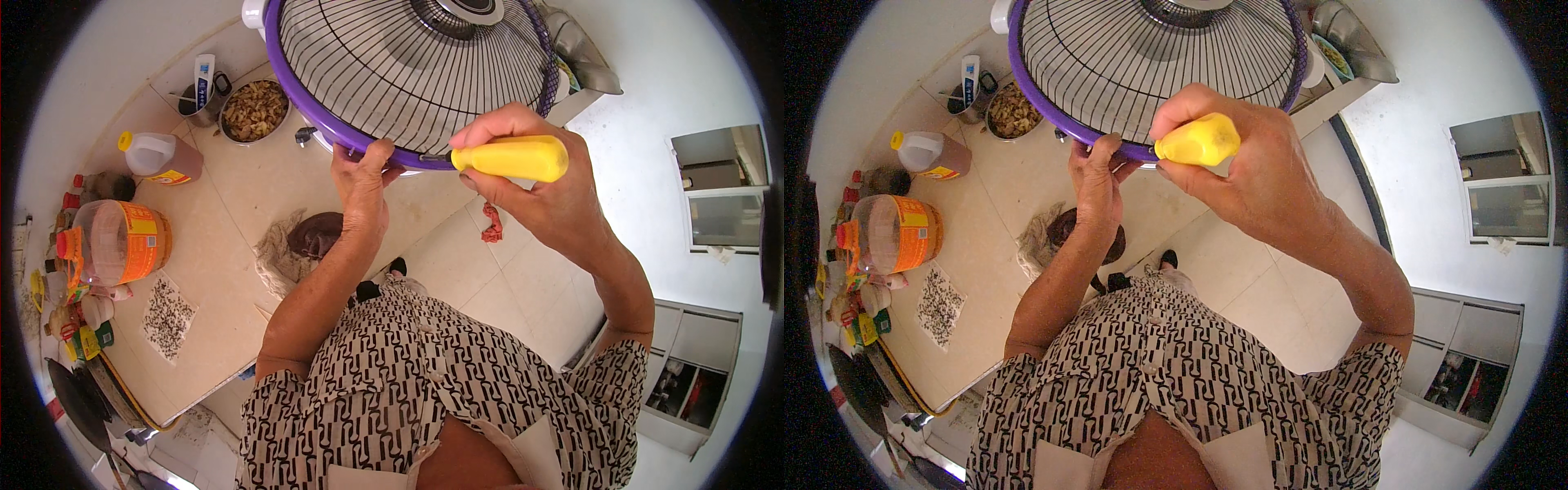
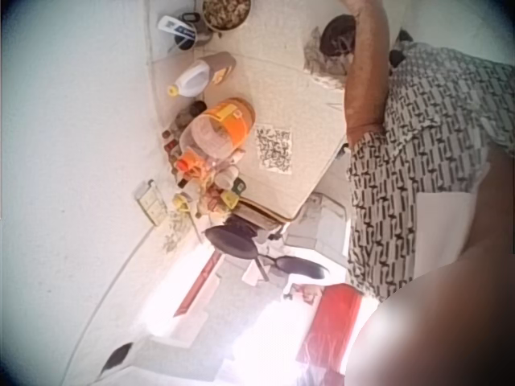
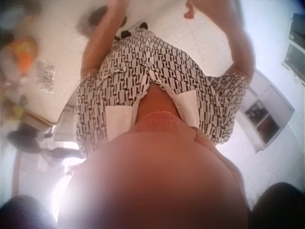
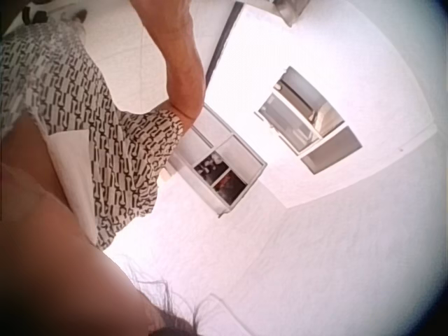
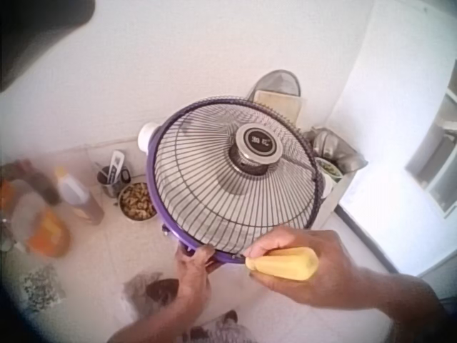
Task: Repairing the outer casing of a small electric fan using a screwdriver.
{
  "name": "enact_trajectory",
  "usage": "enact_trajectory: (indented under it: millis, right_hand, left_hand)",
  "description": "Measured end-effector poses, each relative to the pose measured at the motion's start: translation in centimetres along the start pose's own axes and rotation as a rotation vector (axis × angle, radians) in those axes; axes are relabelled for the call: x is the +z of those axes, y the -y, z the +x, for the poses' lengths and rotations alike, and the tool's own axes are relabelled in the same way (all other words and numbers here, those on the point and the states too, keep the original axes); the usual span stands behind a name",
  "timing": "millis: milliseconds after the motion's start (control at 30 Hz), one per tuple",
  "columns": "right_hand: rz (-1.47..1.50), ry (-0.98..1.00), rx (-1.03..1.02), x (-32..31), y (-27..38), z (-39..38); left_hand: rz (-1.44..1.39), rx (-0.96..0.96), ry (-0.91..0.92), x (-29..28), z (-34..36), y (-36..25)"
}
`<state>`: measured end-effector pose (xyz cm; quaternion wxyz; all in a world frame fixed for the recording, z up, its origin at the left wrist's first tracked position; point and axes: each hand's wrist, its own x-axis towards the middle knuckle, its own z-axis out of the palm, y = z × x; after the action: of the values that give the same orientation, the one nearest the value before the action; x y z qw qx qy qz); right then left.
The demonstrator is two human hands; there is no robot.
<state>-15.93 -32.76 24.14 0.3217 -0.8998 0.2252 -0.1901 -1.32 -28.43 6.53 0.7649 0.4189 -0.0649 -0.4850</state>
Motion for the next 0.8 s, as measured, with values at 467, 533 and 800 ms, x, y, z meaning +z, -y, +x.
enact_trajectory:
  millis: [467, 533, 800]
  right_hand:
    - [0.117, -0.155, -0.011, 0.6, -1.3, -1.0]
    - [0.118, -0.171, -0.021, 0.7, -1.5, -1.1]
    - [0.043, -0.192, -0.105, 0.8, -2.1, -0.9]
  left_hand:
    - [0.02, 0.006, -0.022, -0.1, -0.2, 0.1]
    - [0.022, -0.016, -0.015, -0.2, -0.1, 0.0]
    - [0.058, 0.014, -0.009, 0.0, -0.1, -0.2]
